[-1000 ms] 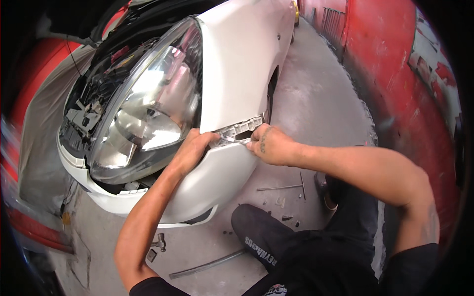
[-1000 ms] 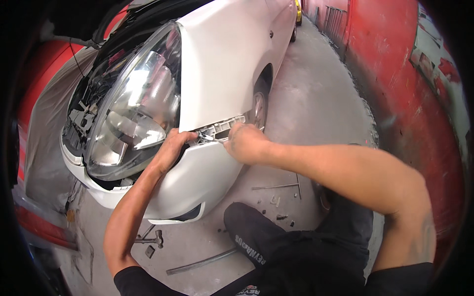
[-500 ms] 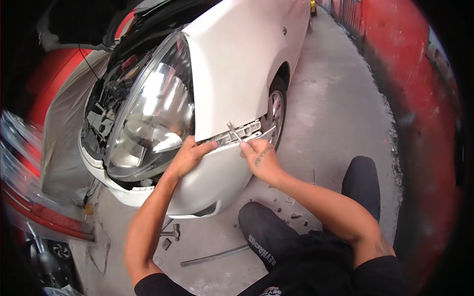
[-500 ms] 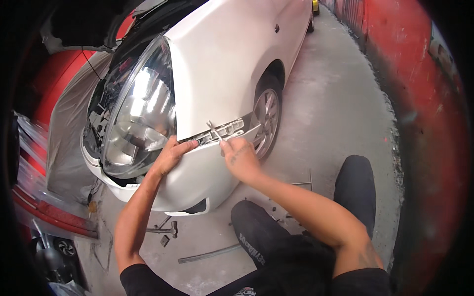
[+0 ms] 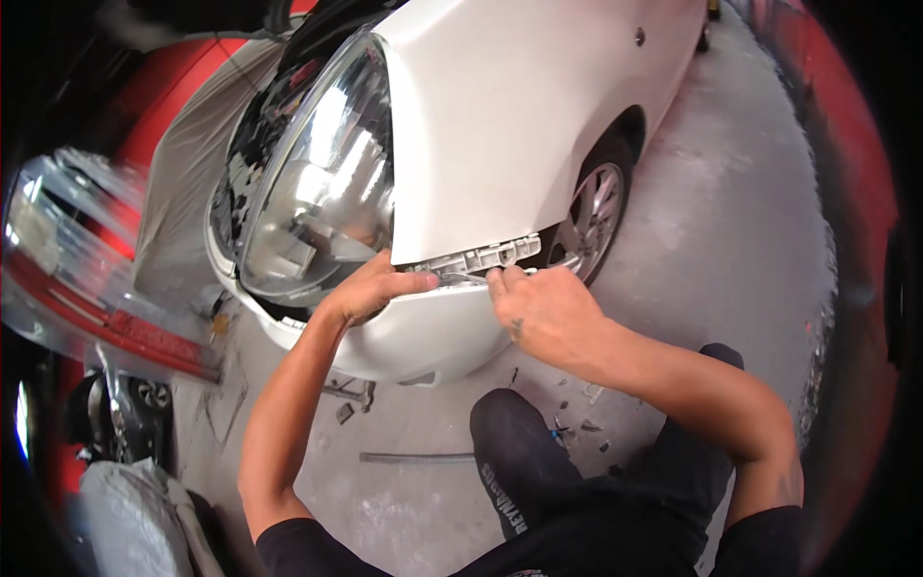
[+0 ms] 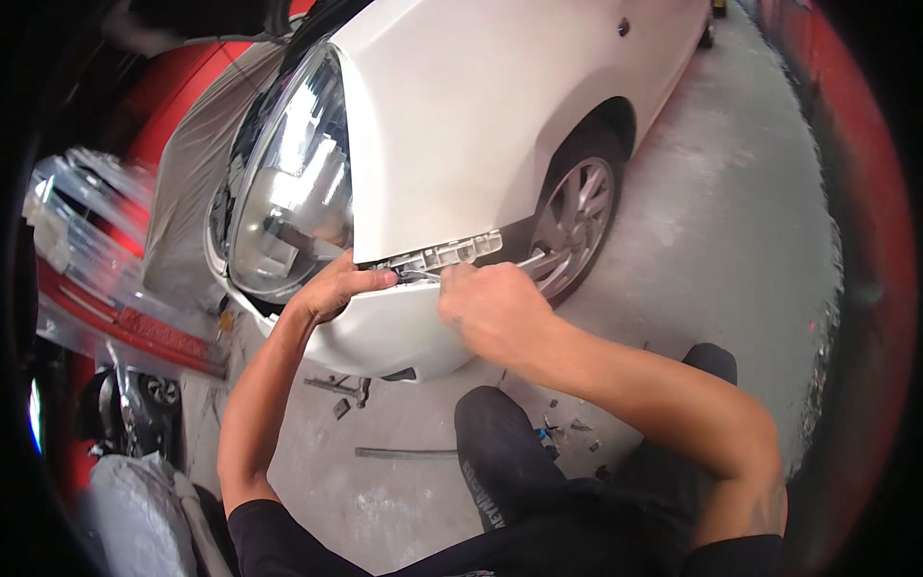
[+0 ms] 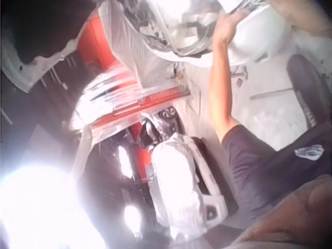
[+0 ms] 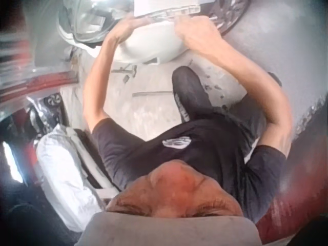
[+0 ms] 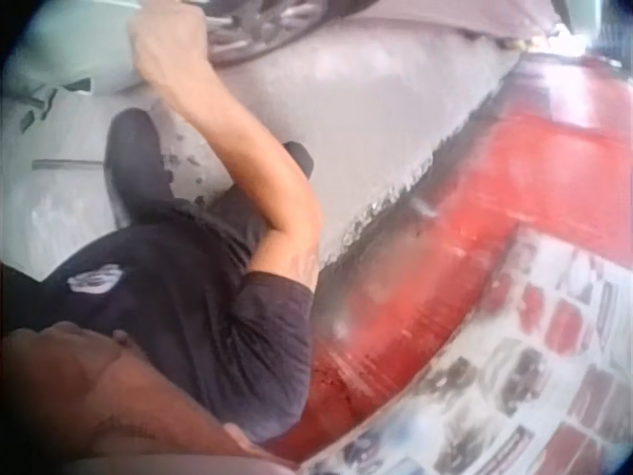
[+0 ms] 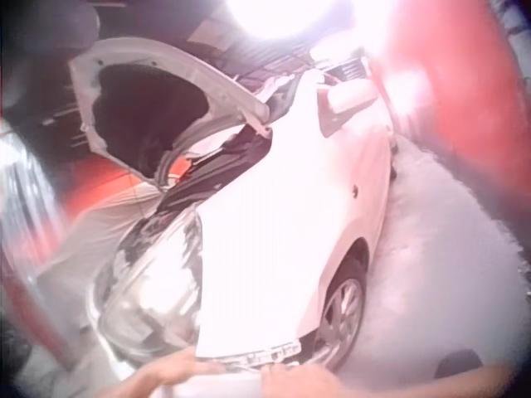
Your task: The person loosens fasteners on a car with a T-handle wrench, pulls the bumper panel outward by hand, and pries open the bumper bracket using a pry tool.
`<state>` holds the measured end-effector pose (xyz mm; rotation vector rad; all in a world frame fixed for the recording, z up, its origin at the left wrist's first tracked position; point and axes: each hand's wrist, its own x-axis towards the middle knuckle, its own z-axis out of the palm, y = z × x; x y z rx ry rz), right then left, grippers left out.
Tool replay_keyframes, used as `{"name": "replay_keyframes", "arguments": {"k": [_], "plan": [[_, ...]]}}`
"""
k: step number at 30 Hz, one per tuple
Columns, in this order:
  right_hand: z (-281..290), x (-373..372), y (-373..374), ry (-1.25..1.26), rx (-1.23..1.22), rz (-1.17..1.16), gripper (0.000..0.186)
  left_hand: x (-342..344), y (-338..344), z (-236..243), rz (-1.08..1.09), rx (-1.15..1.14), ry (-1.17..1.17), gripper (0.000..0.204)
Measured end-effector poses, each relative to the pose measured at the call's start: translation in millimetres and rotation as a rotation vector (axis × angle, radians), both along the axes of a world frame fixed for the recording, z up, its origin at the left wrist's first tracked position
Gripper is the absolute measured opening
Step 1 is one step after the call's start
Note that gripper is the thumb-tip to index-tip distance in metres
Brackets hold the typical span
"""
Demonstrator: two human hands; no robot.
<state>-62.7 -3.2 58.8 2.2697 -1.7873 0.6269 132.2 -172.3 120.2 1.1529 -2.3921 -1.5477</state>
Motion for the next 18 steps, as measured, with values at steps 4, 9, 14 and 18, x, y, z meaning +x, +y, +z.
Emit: {"name": "replay_keyframes", "arguments": {"k": [4, 9, 14, 18], "plan": [[-4.3, -23.8, -9.0, -0.196, 0.018, 0.093, 0.034, 7.8, -4.8, -14.1, 0.165, 0.033, -0.001, 0.088], [-30.4, -19.1, -20.4, -0.559, -0.161, 0.147, 0.036, -16.4, 13.0, 5.1, 0.249, 0.034, -0.098, 0.098], [-51.8, -6.6, -12.1, -0.799, -0.151, 0.22, 0.038, -22.3, 17.5, -1.3, 0.286, -0.041, -0.042, 0.094], [-52.6, -2.7, -9.0, -0.884, -0.176, 0.232, 0.038, -28.0, 19.4, 10.8, 0.296, -0.028, -0.086, 0.094]]}}
